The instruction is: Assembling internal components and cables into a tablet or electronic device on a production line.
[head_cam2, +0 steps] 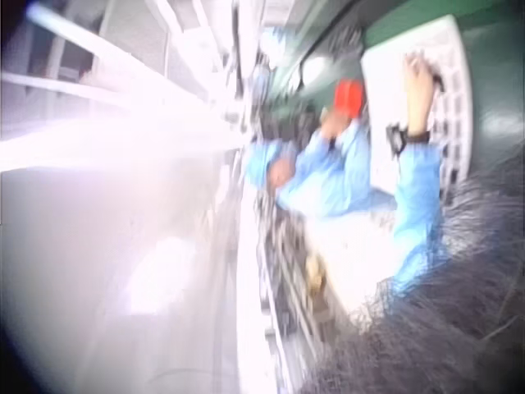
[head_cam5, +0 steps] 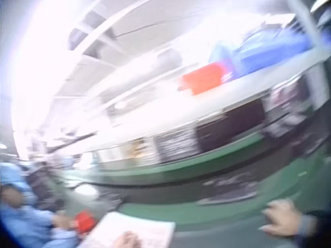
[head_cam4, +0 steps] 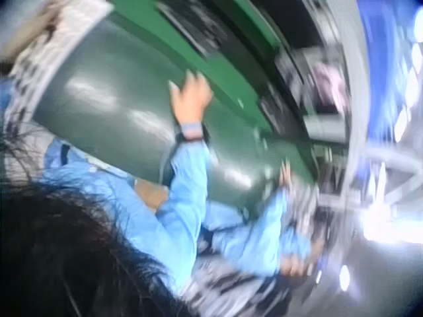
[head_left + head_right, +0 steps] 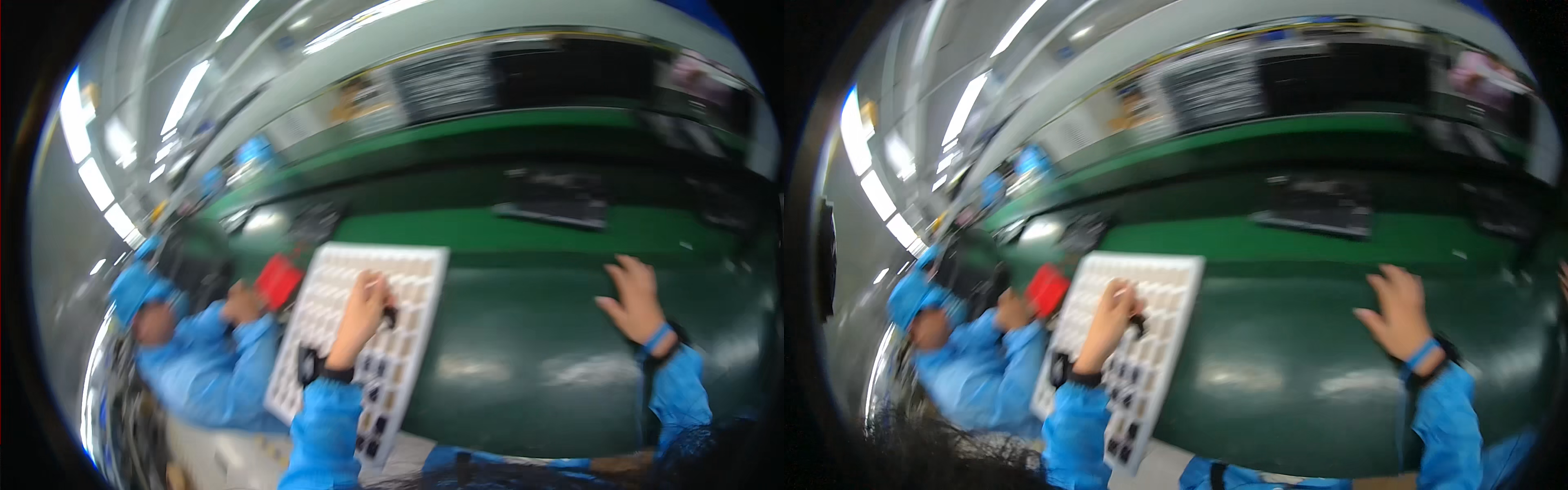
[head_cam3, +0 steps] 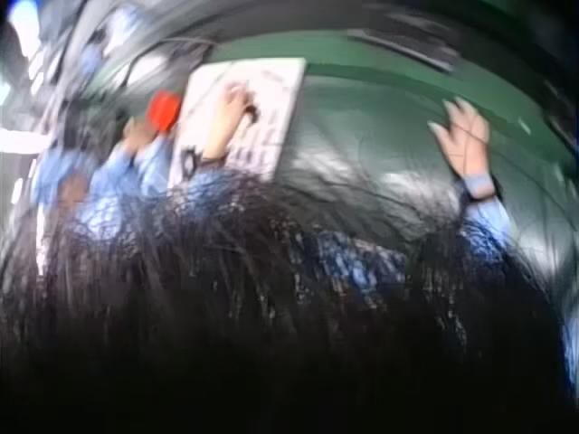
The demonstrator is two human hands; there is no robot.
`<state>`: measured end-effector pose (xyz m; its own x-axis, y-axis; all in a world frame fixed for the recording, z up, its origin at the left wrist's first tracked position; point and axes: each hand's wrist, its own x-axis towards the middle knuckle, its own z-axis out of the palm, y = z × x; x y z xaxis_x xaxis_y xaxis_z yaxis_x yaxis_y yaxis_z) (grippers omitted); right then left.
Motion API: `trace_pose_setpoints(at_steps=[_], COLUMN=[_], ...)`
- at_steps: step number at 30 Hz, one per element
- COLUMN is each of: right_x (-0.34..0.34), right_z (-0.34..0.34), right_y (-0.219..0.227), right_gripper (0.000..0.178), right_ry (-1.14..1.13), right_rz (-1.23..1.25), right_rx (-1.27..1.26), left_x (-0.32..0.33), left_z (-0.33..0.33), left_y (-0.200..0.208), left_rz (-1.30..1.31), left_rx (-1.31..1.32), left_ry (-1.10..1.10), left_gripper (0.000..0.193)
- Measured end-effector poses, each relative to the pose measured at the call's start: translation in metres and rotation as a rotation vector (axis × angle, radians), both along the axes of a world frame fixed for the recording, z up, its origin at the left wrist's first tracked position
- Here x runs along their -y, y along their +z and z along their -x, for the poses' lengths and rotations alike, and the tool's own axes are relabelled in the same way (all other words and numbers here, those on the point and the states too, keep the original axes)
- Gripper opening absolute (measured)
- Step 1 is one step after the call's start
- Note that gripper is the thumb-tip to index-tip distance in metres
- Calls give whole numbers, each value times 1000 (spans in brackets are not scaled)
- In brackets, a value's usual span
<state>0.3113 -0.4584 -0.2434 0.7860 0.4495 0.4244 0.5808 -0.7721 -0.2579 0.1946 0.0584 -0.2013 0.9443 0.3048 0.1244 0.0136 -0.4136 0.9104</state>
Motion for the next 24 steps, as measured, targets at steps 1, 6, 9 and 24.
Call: trace_pose_setpoints(at_steps=[1, 6, 9, 24], right_x=[-19, -8, -4, 223], right_z=[-2, -8, -1, -197], right_y=[1, -22, -11, 5], right_gripper=[59, 68, 71, 58], right_ry=[33, 49, 13, -889], right_rz=[-46, 34, 99, 195], right_rx=[51, 20, -35, 97], left_x=[13, 157, 204, 144], left_z=[0, -16, -8, -23], left_y=[0, -11, -40, -103], left_rz=[-101, 49, -374, -814], left_rx=[-20, -1, -117, 18], left_ry=[44, 9, -172, -6], left_gripper=[27, 18, 9, 90])
